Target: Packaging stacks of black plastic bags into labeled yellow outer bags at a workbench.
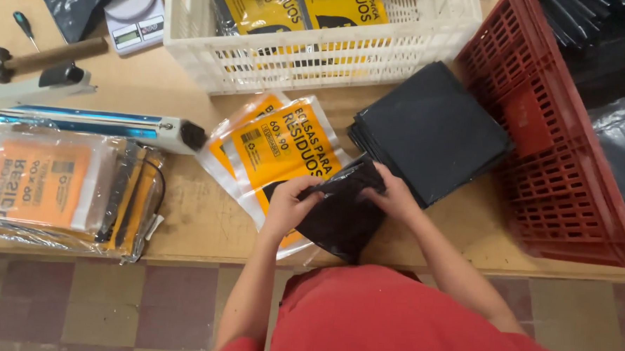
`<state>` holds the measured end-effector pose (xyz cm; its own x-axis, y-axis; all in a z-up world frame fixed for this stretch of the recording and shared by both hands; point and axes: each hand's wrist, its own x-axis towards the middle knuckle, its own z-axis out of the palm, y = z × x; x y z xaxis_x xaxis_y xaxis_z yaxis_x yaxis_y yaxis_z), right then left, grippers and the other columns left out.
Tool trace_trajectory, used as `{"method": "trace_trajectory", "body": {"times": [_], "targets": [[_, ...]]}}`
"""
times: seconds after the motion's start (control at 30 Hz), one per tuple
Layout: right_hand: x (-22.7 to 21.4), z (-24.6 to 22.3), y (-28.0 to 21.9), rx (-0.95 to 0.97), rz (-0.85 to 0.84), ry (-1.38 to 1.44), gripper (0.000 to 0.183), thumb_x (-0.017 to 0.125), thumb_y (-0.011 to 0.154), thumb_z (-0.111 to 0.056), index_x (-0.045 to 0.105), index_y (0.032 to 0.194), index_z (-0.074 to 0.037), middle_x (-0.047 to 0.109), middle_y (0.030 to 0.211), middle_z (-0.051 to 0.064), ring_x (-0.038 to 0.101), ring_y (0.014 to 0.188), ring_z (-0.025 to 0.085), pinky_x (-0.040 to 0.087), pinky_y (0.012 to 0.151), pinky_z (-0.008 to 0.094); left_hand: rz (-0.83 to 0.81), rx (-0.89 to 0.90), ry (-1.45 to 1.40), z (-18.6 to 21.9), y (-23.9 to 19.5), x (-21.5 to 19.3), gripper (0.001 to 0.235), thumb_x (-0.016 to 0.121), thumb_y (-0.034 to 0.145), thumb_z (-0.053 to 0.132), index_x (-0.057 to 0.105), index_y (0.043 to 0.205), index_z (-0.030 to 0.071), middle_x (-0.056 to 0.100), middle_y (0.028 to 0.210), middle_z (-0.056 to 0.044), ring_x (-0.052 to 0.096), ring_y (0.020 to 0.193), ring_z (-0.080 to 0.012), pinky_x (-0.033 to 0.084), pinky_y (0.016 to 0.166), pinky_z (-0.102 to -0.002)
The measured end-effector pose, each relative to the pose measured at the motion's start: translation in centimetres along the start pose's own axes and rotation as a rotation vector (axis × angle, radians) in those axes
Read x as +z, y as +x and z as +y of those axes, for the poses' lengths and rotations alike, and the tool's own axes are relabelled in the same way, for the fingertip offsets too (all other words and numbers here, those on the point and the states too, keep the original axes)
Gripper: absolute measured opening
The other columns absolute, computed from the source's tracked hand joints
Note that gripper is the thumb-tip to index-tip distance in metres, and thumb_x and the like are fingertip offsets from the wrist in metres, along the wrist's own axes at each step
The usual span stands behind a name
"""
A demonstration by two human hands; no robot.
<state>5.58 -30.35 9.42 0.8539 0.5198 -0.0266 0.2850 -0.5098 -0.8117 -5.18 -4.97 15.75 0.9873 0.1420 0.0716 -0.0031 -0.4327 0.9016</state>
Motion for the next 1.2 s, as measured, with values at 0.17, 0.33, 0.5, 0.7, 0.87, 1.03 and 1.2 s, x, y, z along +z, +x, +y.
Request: {"method": "trace_trajectory", "body": {"times": [0.17,0.33,0.5,0.7,0.87,1.03,1.2], "targets": [[-1.9,0.5,-1.9,-0.055,0.078,-0.068,0.006,0.07,0.091,-0.021,0.069,0.096,-0.022,0.074,0.08,0.003,0.074,0.086,0.025,0.056,0.076,0.038,0.297,0.144,0.321,-3.6,-1.2,-0.6,0.018,0.074,0.086,0.013,0.069,0.101,0.021,0.068,0.089,0.001,0.067,0.091,-0.0211,0.054,0.084,-0.034],[-5.3,2.0,-4.3,0.098,0.213,-0.034,0.01,0.063,0.096,-0.015,0.066,0.104,-0.009,0.071,0.086,0.02,0.07,0.09,0.037,0.052,0.074,0.048,-0.064,0.236,0.637,-6.0,-3.3,-1.2,0.032,0.075,0.081,0.016,0.069,0.112,0.014,0.069,0.114,-0.003,0.057,0.125,-0.0277,0.049,0.102,-0.043],[-6.7,1.8,-5.5,0.249,0.249,0.284,0.015,0.055,0.103,-0.009,0.065,0.113,-0.009,0.073,0.085,0.012,0.067,0.076,0.018,0.058,0.067,0.039,-0.305,-0.246,0.932,-5.3,-3.2,-0.5,0.094,0.059,0.081,0.072,0.03,0.158,0.024,0.016,0.168,-0.004,-0.002,0.155,-0.0388,0.019,0.11,-0.078],[-4.5,2.7,-6.1,0.277,0.107,0.384,0.023,0.05,0.104,-0.008,0.062,0.123,-0.006,0.075,0.093,0.019,0.069,0.074,0.022,0.06,0.068,0.042,-0.03,-0.3,0.844,-7.9,-0.8,0.9,0.083,0.066,0.084,0.063,0.043,0.15,0.018,0.029,0.163,-0.011,0.008,0.153,-0.0433,0.016,0.108,-0.079],[-3.9,9.4,-6.5,0.258,0.105,0.397,0.025,0.051,0.103,-0.006,0.06,0.127,-0.004,0.073,0.097,0.019,0.067,0.077,0.021,0.059,0.068,0.041,-0.138,-0.155,0.786,-13.4,0.0,1.6,0.033,0.077,0.079,0.044,0.061,0.102,0.025,0.048,0.109,0.005,0.042,0.119,-0.0222,0.051,0.089,-0.049],[-2.4,1.1,-6.6,0.277,0.099,0.534,0.025,0.049,0.102,-0.007,0.059,0.125,-0.009,0.072,0.095,0.011,0.065,0.076,0.016,0.06,0.068,0.035,-0.164,-0.242,0.592,-12.2,1.6,0.3,0.02,0.071,0.088,0.035,0.064,0.074,0.023,0.047,0.077,0.008,0.05,0.087,-0.0133,0.052,0.073,-0.029],[-1.0,1.0,-7.0,0.297,0.109,0.766,0.038,0.048,0.101,-0.003,0.053,0.138,-0.007,0.07,0.112,0.018,0.069,0.092,0.024,0.061,0.078,0.044,-0.258,-0.333,0.552,-12.2,2.8,0.1,0.01,0.068,0.087,0.027,0.075,0.082,0.023,0.061,0.078,0.005,0.057,0.08,-0.0163,0.055,0.068,-0.033]]}}
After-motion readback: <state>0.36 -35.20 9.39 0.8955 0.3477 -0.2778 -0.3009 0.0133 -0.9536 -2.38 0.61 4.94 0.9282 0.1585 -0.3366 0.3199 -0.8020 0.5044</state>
